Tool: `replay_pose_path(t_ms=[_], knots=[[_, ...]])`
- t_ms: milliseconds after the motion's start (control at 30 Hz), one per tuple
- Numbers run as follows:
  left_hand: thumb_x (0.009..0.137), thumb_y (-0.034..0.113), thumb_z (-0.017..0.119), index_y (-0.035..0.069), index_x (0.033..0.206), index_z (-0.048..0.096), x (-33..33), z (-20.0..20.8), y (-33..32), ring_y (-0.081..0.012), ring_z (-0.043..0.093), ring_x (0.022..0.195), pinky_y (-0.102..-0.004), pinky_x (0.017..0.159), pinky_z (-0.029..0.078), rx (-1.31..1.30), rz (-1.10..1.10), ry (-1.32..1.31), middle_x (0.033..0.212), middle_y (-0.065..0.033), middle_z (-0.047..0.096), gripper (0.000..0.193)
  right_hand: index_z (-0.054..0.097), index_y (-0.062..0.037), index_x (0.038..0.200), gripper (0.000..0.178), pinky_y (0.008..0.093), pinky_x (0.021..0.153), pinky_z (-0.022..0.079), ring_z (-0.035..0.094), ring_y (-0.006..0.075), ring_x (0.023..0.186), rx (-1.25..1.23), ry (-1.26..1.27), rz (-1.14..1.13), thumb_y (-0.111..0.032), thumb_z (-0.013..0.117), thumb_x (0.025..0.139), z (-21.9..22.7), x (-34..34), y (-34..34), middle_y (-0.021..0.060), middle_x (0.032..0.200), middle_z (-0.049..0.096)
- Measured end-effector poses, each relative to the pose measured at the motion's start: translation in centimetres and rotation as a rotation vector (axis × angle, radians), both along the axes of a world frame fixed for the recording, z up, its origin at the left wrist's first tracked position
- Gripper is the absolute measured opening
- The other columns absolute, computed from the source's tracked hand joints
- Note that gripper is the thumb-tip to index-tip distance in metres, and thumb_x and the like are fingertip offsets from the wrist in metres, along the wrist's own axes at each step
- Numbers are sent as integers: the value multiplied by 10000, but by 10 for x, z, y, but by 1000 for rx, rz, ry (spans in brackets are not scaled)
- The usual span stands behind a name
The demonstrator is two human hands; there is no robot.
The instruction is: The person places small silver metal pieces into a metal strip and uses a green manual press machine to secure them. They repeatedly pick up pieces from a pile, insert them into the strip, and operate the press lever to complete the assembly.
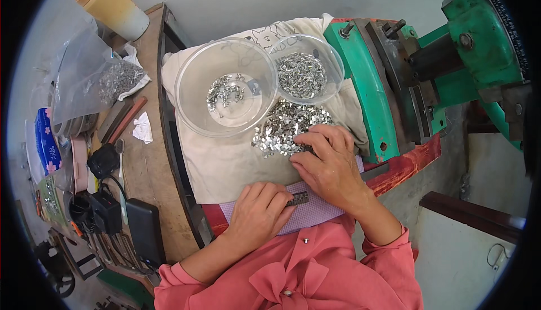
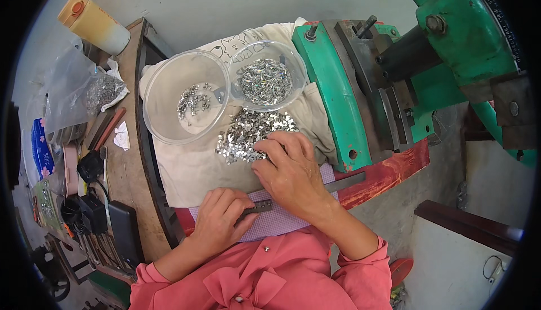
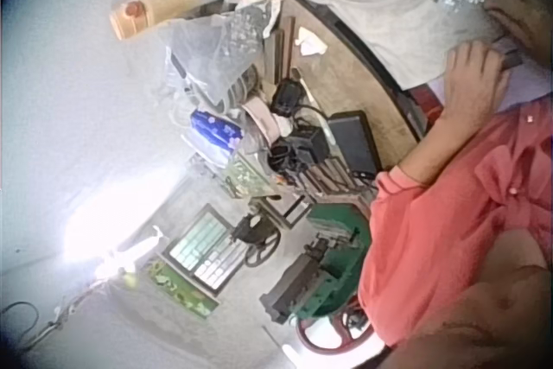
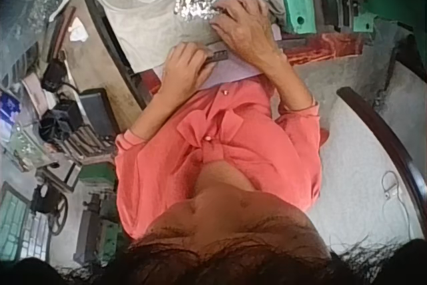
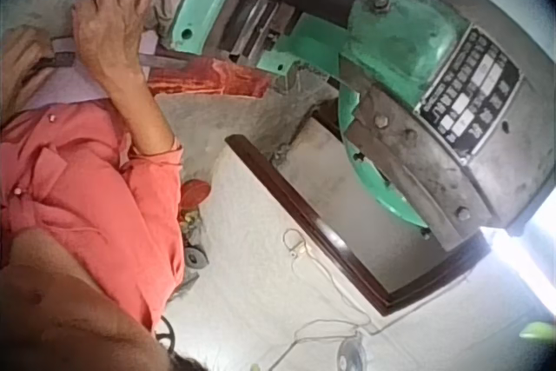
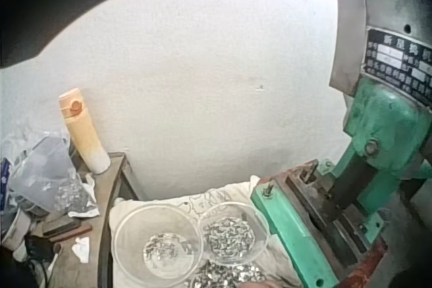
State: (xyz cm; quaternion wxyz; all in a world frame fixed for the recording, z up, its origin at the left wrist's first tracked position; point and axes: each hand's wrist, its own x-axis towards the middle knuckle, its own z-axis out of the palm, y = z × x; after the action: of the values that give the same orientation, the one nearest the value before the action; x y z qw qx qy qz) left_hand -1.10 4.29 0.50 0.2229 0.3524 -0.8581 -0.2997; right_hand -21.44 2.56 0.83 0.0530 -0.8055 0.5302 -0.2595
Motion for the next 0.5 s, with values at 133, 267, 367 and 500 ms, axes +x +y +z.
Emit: replay_pose_path(t_ms=[133, 267, 367, 500], knots=[[722, 126, 810, 79, 941, 622, 1, -1, -1, -268, 583, 889, -389, 746, 430, 5, -18, -12, 984, -71, 620, 292, 684, -101, 844, 136, 467, 1010, 369, 522, 284, 1174, 43, -16, 13, -130, 758, 734, 0, -1, -4, 35, 1138, 619], [730, 132, 805, 83, 942, 626, 0, 0, -2, -260, 581, 881, -383, 737, 426, -3, -12, -8, 971, -58, 617, 282, 693, -126, 868, 175, 462, 1009, 359, 514, 279, 1197, 57, -24, 9, -139, 796, 728, -4, 6, -9, 13, 1154, 628], [737, 138, 801, 88, 944, 629, -4, 0, -2, -255, 580, 871, -380, 731, 424, -19, -13, -15, 960, -48, 613, 274, 667, -100, 852, 154, 470, 1016, 360, 519, 288, 1179, 28, -35, 12, -139, 761, 737, -5, 7, -9, 37, 1149, 619], [738, 139, 800, 87, 958, 626, -4, 0, -2, -260, 582, 867, -383, 732, 425, -25, -15, -12, 964, -54, 612, 285, 657, -92, 845, 140, 472, 1016, 362, 526, 292, 1158, 7, -72, -9, -144, 745, 749, 2, 2, -2, 39, 1138, 617]])
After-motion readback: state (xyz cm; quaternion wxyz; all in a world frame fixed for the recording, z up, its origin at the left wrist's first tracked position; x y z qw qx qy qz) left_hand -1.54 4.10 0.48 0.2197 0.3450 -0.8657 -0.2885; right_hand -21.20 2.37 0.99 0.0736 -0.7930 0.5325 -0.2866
